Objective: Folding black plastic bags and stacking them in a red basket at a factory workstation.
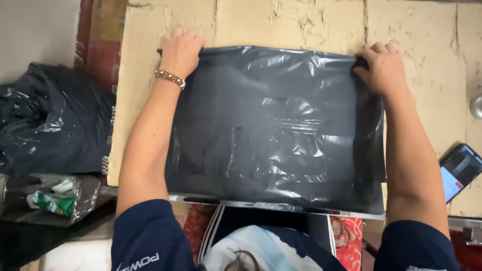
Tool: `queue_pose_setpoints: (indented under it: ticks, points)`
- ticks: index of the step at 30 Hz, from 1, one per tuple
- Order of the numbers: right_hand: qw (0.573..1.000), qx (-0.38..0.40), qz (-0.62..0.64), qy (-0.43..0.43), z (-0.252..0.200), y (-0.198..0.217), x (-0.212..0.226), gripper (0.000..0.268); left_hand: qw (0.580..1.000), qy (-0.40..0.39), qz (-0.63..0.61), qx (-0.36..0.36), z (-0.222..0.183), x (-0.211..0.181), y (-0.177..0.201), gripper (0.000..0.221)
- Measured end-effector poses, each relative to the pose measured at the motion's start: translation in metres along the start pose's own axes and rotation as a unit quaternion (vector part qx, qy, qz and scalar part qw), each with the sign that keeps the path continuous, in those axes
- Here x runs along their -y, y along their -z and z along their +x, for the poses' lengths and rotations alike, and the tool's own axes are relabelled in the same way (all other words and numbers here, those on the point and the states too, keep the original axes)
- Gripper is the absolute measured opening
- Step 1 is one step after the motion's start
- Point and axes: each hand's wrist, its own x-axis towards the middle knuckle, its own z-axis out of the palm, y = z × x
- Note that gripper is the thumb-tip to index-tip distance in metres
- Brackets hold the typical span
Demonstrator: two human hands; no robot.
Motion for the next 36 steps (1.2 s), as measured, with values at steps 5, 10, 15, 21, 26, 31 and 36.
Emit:
queue_pose_setpoints:
  ticks: [5,10,15,21,26,31,36]
  points:
    - [0.995,-0.073,0.070,-0.023,0.012,0.038,-0.013,0.027,0.995,-0.014,0.024,-0.098,-0.001,0.029,0.051,0.014]
    - [0.974,-0.222,0.042,0.017,-0.068,0.133,0.045,0.020,0.957,-0.064,0.055,-0.278,-0.079,0.033,0.144,0.017]
    - [0.973,-0.218,-0.043,0.056,-0.192,0.121,0.103,0.027,0.934,-0.126,0.121,-0.311,-0.202,-0.003,0.173,0.019]
    - [0.970,-0.222,-0.029,0.094,-0.268,0.086,0.162,0.015,0.957,-0.054,0.055,-0.281,-0.310,-0.053,0.099,0.018]
    - [0.972,-0.184,-0.105,0.097,-0.273,0.069,0.164,0.016,0.952,-0.034,0.078,-0.294,-0.321,-0.064,0.061,0.029]
    - [0.983,-0.047,-0.177,0.028,-0.263,0.083,0.178,0.004,0.973,0.031,0.104,-0.202,-0.306,-0.104,0.078,0.020]
    - [0.953,-0.147,0.244,0.105,-0.154,0.121,0.308,0.074,0.976,-0.078,-0.133,-0.155,-0.231,-0.228,0.116,0.082]
